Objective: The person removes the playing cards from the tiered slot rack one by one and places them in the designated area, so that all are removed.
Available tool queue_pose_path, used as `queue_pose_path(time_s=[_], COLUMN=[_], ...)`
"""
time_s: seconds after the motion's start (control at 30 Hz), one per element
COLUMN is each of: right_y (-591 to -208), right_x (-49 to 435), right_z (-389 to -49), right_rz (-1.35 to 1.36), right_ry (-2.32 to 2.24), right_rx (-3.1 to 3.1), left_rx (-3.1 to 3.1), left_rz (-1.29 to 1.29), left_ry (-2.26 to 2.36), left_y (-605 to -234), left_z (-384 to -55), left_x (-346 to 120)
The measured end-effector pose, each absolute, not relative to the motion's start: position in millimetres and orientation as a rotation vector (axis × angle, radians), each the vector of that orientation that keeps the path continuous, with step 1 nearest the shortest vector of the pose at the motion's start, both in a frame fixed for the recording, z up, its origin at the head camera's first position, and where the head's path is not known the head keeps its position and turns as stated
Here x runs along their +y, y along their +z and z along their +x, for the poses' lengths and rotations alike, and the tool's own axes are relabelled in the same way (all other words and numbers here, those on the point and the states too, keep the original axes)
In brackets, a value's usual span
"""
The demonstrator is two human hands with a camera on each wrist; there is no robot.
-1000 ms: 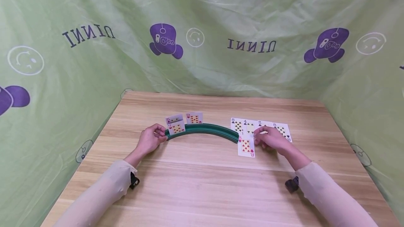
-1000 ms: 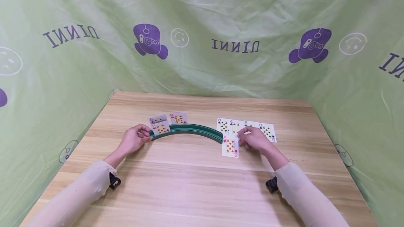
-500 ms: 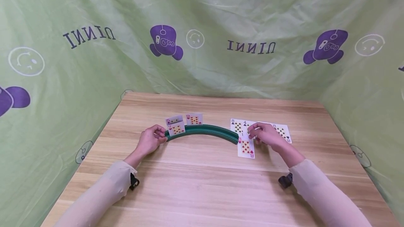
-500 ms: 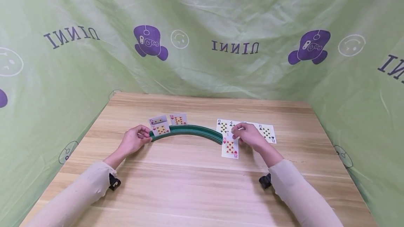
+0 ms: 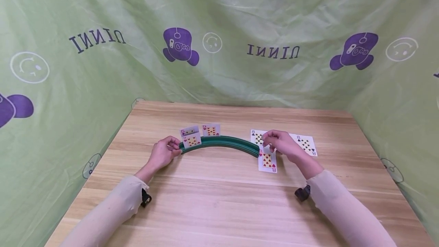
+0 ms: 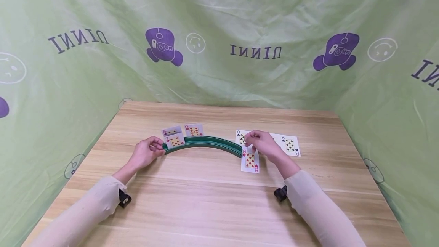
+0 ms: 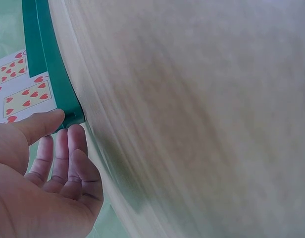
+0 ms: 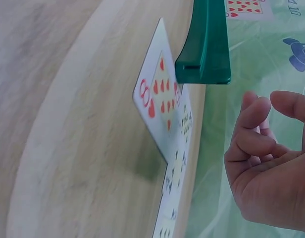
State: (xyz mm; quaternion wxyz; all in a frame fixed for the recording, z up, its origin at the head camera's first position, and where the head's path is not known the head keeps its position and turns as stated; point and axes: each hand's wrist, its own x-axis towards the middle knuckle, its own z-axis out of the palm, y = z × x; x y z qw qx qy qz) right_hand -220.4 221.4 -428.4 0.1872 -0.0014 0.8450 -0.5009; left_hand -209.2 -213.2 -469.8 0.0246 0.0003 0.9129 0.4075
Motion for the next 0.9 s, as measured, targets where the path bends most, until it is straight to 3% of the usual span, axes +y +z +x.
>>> queue_pose_path(time_s=[0.9], right_y=[-420], right_x=[175], right_z=[-229], right_rz=[-0.115], right_ry=[-1.644], right_rx=[2.234], left_rx=[2.818], left_rz=[-0.014], left_ry=[1.260], left_y=[-470], left_z=[-209], left_x=[-213])
